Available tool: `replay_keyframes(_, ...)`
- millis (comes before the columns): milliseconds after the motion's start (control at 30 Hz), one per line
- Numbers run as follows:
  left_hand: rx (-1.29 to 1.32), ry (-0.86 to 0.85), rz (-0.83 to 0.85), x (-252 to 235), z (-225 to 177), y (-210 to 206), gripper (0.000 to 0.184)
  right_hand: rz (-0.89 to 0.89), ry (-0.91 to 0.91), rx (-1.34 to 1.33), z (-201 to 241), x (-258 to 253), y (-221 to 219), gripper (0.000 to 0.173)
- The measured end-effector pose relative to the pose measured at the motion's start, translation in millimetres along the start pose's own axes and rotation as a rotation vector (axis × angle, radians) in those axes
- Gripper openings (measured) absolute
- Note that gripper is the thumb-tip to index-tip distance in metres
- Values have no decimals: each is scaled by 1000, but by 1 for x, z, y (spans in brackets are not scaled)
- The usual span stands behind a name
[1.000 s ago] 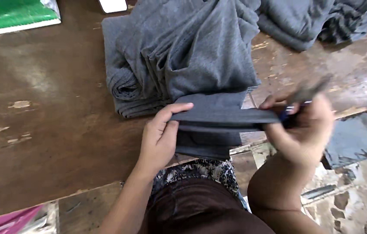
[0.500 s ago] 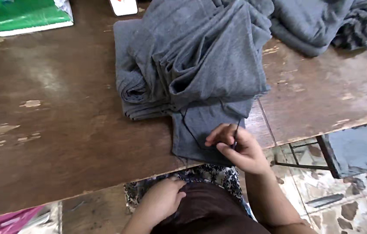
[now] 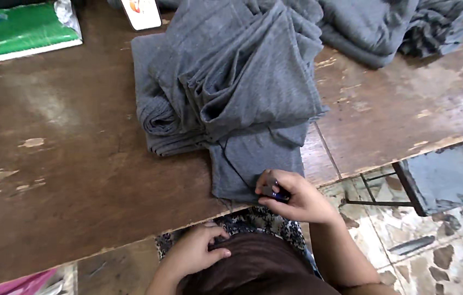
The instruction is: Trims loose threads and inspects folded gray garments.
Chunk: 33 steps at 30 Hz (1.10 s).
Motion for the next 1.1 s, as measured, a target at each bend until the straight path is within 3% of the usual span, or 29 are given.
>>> replay_keyframes(133, 46, 18, -67, -6, 2, -6, 23, 18, -35, 86, 4, -5, -1, 24)
replay_keyframes(233, 95, 179, -260, -13, 11, -13, 29, 7, -53, 131, 5, -5, 0, 19)
replay_keyframes(400, -108, 305, -526, -27, 13, -29, 29, -42, -164, 280, 2, 0, 11, 14)
replay_keyframes(467, -198, 429, -514, -29, 14, -28, 30, -53, -164, 306, 0, 2, 15, 12)
replay_keyframes(567, -214, 530, -246, -21, 4, -14, 33, -42, -157, 314, 0, 6, 19, 10)
replay_keyframes(633, -230, 464, -29, -3, -9, -5, 43, -28, -158, 299, 0, 9, 19, 10)
replay_keyframes(700, -314, 315, -8, 22, -30, 1, 42, -27, -152, 276, 0, 10, 17, 14)
replay_keyframes(767, -424, -82, -205, 37, -48, -2, 26, -37, -155, 273, -1, 11, 16, 19)
replay_keyframes(833, -360, -362, -122, 35, -64, -11, 19, -39, -159, 283, -2, 10, 14, 20)
replay_keyframes(933, -288, -417, 125, 17, -65, -17, 25, -31, -169, 283, -2, 6, 14, 22)
replay_keyframes(1000, -303, -396, 170, 11, -62, -15, 26, -19, -173, 268, -2, 6, 15, 23)
replay_keyframes(1100, -294, -420, 195, 8, -58, -16, 9, -8, -161, 231, -3, 8, 19, 23)
Point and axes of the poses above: each hand's wrist, its own x-axis away from the middle knuckle, its own y-axis out of the back of the hand, z = x × y, the point moved 2 cm from there along -x, towards the middle knuckle, and after that the axes turned 14 degrees about z, right-handed, at the moved point
